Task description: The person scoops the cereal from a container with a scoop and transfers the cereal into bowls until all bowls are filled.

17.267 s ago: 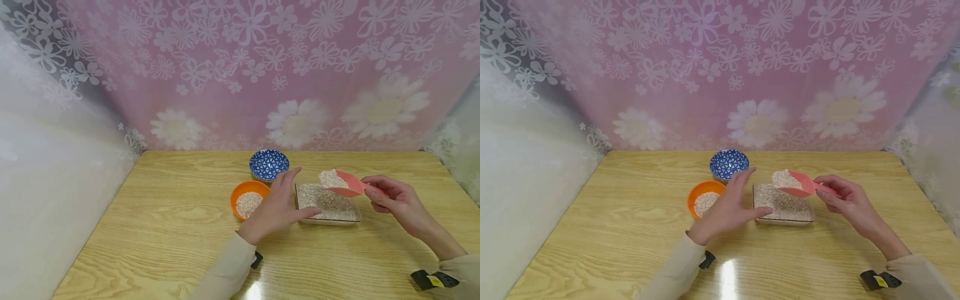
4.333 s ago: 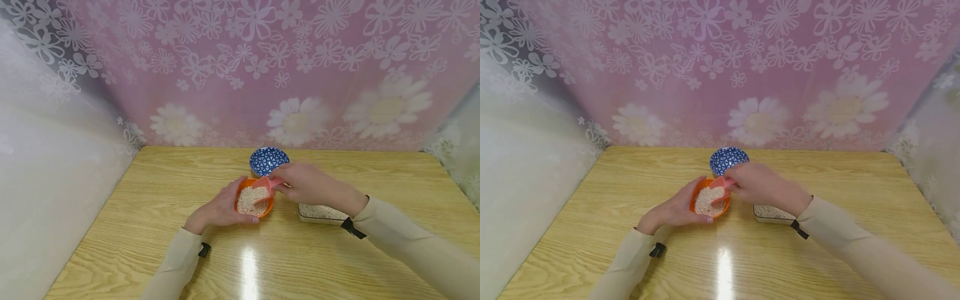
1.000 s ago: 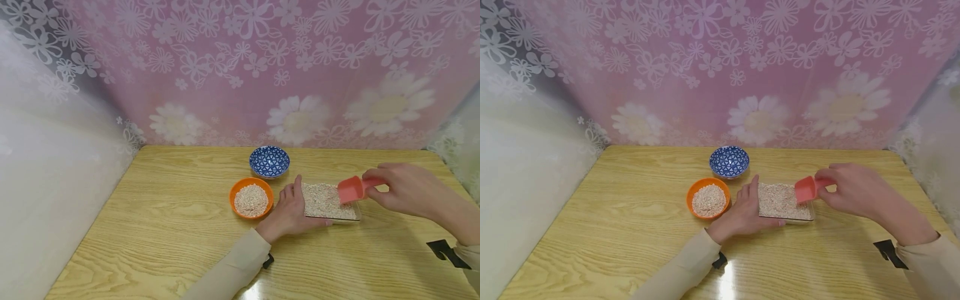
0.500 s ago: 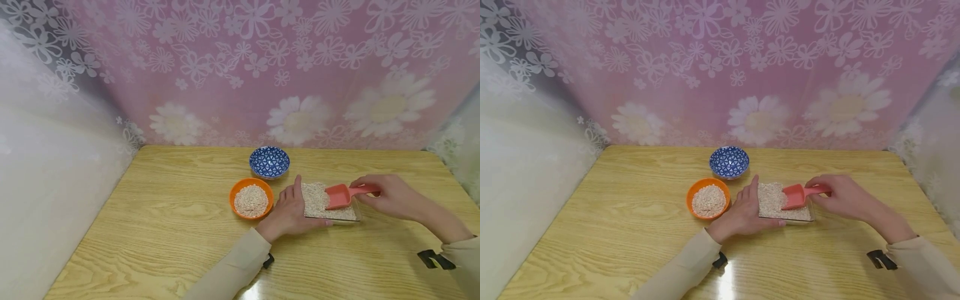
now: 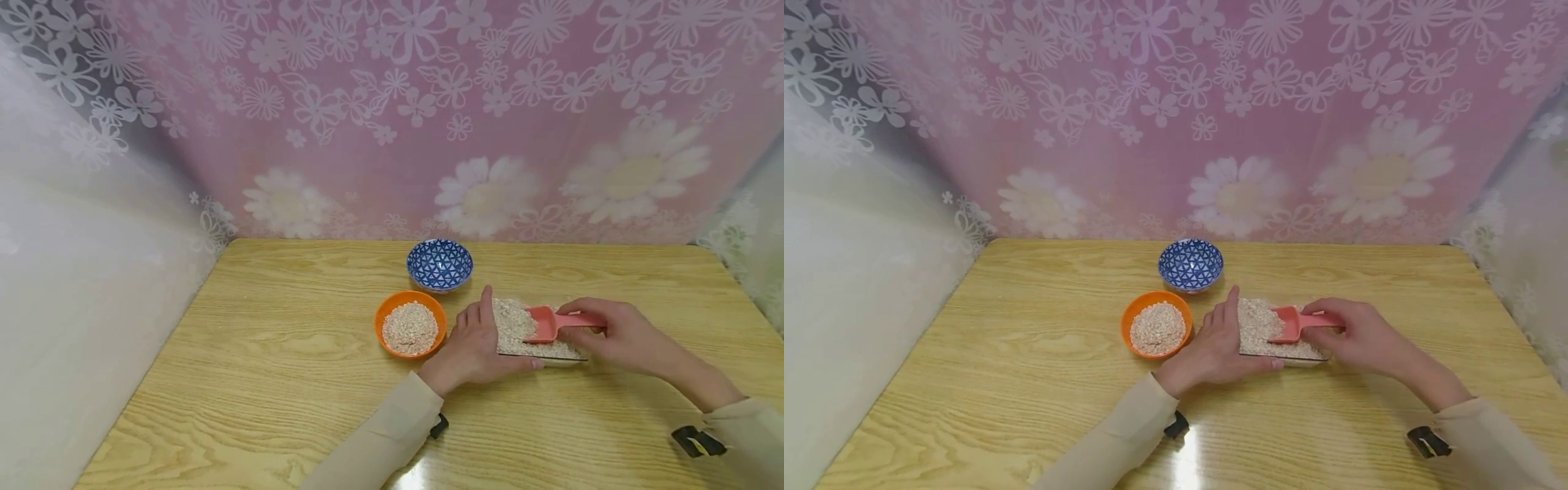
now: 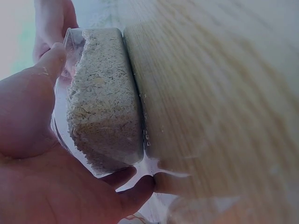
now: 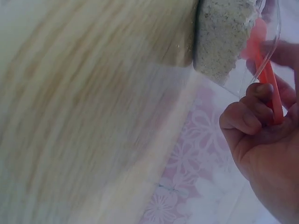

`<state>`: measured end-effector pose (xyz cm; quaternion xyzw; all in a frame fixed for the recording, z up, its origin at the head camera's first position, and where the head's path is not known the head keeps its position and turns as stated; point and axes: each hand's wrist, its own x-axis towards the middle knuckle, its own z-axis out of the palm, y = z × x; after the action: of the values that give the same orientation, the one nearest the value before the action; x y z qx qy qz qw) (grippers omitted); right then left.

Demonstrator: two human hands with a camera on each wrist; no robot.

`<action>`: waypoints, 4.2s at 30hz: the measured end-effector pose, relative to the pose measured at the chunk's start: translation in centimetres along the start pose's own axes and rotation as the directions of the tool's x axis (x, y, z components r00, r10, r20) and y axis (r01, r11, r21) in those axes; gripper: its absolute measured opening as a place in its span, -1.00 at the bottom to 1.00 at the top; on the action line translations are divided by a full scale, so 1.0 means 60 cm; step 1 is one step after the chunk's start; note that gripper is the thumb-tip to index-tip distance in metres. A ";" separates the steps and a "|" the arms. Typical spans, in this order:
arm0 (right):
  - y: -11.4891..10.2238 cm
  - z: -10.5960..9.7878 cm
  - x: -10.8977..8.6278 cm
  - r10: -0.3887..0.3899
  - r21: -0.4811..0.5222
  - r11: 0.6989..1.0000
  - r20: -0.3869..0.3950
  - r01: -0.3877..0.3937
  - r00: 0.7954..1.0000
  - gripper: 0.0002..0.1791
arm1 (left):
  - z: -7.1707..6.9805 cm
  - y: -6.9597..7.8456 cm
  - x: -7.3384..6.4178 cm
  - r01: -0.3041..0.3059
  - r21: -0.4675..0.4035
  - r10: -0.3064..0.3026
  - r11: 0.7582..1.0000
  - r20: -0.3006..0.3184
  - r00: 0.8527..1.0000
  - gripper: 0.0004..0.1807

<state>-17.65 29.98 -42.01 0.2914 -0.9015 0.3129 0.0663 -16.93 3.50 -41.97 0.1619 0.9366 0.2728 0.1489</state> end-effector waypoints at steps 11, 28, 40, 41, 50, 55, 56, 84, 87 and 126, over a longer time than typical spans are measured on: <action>0.007 -0.013 -0.016 0.119 0.095 0.988 -0.011 -0.118 0.993 -0.69 | -0.001 0.004 -0.002 -0.033 0.022 0.033 0.999 -0.018 0.999 0.45; 0.014 -0.016 -0.033 0.261 0.488 0.842 0.002 -0.229 0.965 -0.71 | -0.124 -0.105 -0.079 -0.200 0.012 0.197 0.980 -0.254 0.947 0.18; -0.004 -0.009 -0.010 0.214 0.711 0.695 -0.068 -0.103 0.974 -0.64 | -0.141 -0.214 -0.094 -0.061 -0.045 0.058 0.997 -0.068 0.996 0.37; -0.008 -0.008 -0.007 0.218 0.695 0.710 -0.067 -0.112 0.974 -0.63 | -0.141 -0.216 -0.094 -0.060 -0.046 0.058 0.997 -0.048 0.997 0.38; -0.048 -0.004 0.029 0.227 0.463 0.865 -0.021 -0.192 0.974 -0.70 | -0.138 -0.222 -0.088 -0.071 -0.091 0.076 0.993 0.048 0.996 0.39; -0.072 0.002 0.056 0.238 0.395 0.892 0.008 -0.222 0.971 -0.71 | -0.136 -0.225 -0.086 -0.072 -0.118 0.078 0.990 0.050 0.996 0.38; -0.076 0.003 0.061 0.239 0.389 0.893 0.015 -0.226 0.971 -0.71 | -0.136 -0.226 -0.086 -0.072 -0.120 0.078 0.990 0.050 0.996 0.39; -0.165 0.073 0.186 -0.074 0.062 0.996 0.145 0.066 0.987 -0.83 | -0.137 -0.227 -0.085 -0.068 -0.138 0.077 0.988 0.057 0.995 0.39; -0.178 0.079 0.195 -0.111 0.001 0.994 0.149 0.112 0.983 -0.85 | -0.137 -0.227 -0.084 -0.064 -0.139 0.073 0.988 0.060 0.996 0.39; -0.235 0.023 0.193 -0.318 -0.359 0.850 0.234 0.385 0.919 -0.82 | -0.136 -0.229 -0.082 -0.100 -0.144 0.108 0.985 0.052 0.993 0.42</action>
<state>-19.06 14.61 -32.17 0.4570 -0.8795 0.0804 0.1052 -18.54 -13.16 -42.13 0.2076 0.9004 0.3408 0.1733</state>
